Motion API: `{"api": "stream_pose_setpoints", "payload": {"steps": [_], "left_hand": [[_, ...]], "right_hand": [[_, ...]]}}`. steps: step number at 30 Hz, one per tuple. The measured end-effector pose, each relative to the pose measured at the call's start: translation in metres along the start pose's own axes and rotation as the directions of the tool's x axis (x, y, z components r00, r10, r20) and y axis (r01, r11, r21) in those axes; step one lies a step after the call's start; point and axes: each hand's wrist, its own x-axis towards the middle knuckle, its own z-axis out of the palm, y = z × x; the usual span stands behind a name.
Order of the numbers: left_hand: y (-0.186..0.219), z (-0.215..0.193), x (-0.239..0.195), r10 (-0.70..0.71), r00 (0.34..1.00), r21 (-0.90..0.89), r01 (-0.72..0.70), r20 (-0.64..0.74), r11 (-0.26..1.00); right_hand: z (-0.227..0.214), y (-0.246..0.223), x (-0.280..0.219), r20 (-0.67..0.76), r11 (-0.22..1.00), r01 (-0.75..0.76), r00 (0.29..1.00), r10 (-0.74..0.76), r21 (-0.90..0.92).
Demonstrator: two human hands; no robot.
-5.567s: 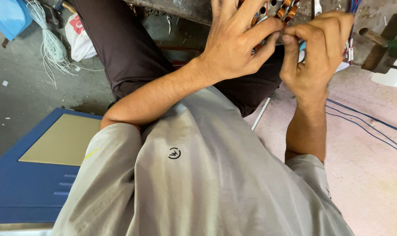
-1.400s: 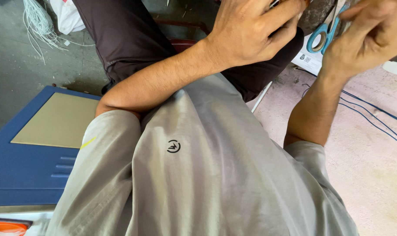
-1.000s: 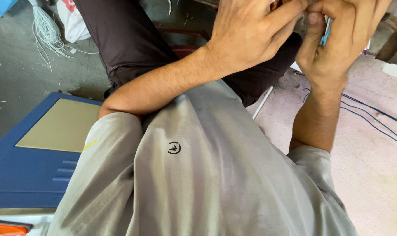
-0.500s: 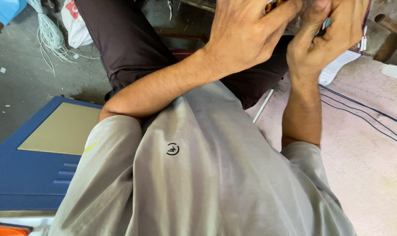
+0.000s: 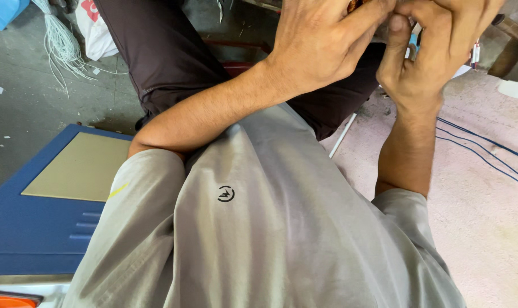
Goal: The person assembles components of fan motors by hand, using scissors to cut wires and tying segments together.
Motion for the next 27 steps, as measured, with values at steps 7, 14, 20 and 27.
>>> {"api": "stream_pose_setpoints", "payload": {"steps": [7,14,20,27], "left_hand": [[0.002,-0.001,0.002,0.026,0.998,-0.021,-0.027,-0.063,0.999],[0.005,-0.006,0.006,0.019,0.999,-0.007,-0.019,-0.042,1.000],[0.007,-0.009,0.009,0.025,0.998,0.025,-0.024,-0.051,0.999],[0.016,-0.011,0.013,-0.007,0.998,0.001,0.007,-0.070,1.000]], "right_hand": [[0.023,-0.007,-0.007,-0.062,0.973,-0.191,0.978,0.200,0.128],[0.022,-0.013,0.003,-0.138,0.957,-0.220,0.959,0.248,0.187],[0.022,0.020,-0.016,-0.355,0.916,-0.162,0.886,0.299,0.367],[-0.013,0.053,-0.076,-0.123,0.850,-0.478,0.851,0.511,0.220]]}}
